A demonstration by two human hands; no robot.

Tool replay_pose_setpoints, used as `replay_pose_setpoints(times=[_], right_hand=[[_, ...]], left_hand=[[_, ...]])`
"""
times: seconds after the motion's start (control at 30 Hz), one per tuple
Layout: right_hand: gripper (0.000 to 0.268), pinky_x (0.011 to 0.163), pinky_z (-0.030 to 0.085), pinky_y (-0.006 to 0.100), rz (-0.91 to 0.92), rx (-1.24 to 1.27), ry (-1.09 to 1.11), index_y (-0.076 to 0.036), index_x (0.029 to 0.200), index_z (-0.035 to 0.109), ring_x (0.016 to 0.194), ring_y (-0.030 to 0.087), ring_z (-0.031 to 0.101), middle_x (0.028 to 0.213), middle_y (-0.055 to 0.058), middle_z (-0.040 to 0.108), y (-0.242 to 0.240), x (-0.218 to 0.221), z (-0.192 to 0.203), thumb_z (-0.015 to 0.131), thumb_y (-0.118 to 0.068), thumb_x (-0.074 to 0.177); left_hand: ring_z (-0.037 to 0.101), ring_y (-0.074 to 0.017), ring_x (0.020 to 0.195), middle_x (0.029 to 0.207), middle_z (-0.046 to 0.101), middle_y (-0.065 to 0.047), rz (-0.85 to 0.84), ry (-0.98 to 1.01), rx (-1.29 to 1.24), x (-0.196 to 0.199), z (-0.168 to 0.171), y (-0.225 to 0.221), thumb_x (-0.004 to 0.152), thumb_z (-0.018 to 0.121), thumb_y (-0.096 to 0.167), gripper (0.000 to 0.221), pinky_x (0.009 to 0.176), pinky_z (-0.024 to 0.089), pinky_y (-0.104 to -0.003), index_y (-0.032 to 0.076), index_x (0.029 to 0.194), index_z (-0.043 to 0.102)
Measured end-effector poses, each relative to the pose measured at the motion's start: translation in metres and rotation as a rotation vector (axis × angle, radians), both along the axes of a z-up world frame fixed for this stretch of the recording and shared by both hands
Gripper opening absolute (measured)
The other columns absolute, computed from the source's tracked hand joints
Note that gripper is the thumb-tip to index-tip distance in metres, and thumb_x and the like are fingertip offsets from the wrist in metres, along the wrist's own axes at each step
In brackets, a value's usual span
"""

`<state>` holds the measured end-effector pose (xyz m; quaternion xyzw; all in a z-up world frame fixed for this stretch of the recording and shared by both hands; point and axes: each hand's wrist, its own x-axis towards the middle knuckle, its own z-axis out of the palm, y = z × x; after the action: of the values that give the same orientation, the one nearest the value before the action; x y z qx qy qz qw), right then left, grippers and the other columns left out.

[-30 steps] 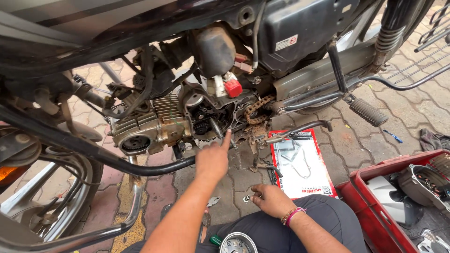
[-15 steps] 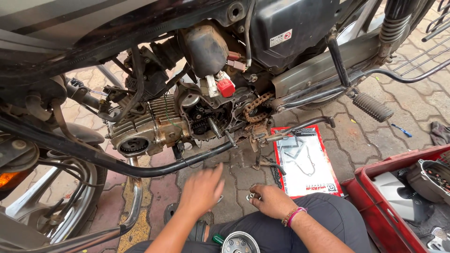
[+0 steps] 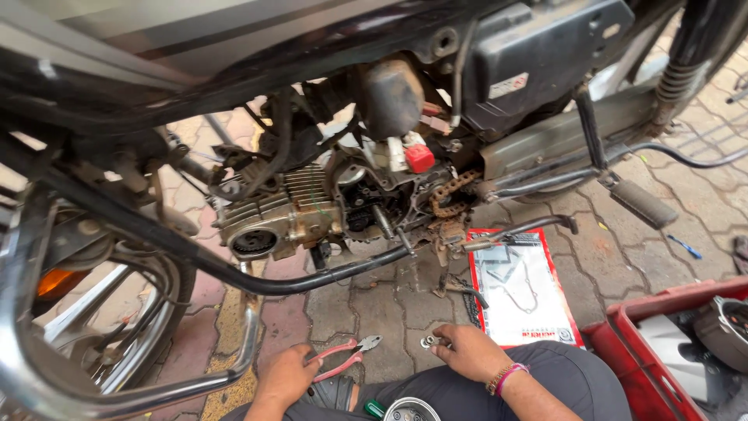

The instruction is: The person sits on the ground beside a motorcycle with the engine side cover removed. They use a T-handle bar to loosen a component, remove the clutch assembly, fit the drive chain over the clutch drum, reinstall the clutch assembly into the engine, and wipe parts with a cloth.

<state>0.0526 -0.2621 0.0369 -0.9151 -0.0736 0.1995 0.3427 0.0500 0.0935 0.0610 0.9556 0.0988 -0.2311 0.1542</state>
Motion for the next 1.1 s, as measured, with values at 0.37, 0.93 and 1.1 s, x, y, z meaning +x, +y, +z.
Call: replay_pose_setpoints(times=[0.37,0.93,1.1], right_hand=[[0.044,0.088,0.059,0.035,-0.018,-0.017,0.031,-0.006,0.125,0.067,0.097,0.027,0.077,0.103,0.012,0.079,-0.001,-0.001,-0.002,0.070,-0.032,0.089],[0.044,0.087,0.059,0.035,0.007,-0.072,0.012,-0.006,0.125,0.068,0.096,0.029,0.076,0.101,0.015,0.079,0.001,-0.003,0.001,0.069,-0.033,0.090],[0.044,0.088,0.059,0.035,0.008,-0.042,0.009,-0.005,0.125,0.067,0.097,0.028,0.077,0.103,0.013,0.079,-0.002,0.000,-0.006,0.070,-0.031,0.090]], left_hand=[[0.069,-0.0322,0.114,0.114,0.074,-0.016,0.049,0.066,-0.074,-0.002,0.003,0.001,0.090,0.071,0.038,0.041,0.102,0.052,-0.043,0.013,0.123,0.071],[0.069,-0.0326,0.115,0.117,0.075,-0.015,0.091,0.112,-0.089,-0.006,0.001,0.003,0.090,0.069,0.036,0.040,0.101,0.052,-0.043,0.015,0.124,0.072],[0.070,-0.0287,0.116,0.118,0.075,-0.012,0.056,0.119,-0.070,-0.003,0.000,0.001,0.092,0.069,0.037,0.040,0.103,0.052,-0.042,0.015,0.126,0.071]])
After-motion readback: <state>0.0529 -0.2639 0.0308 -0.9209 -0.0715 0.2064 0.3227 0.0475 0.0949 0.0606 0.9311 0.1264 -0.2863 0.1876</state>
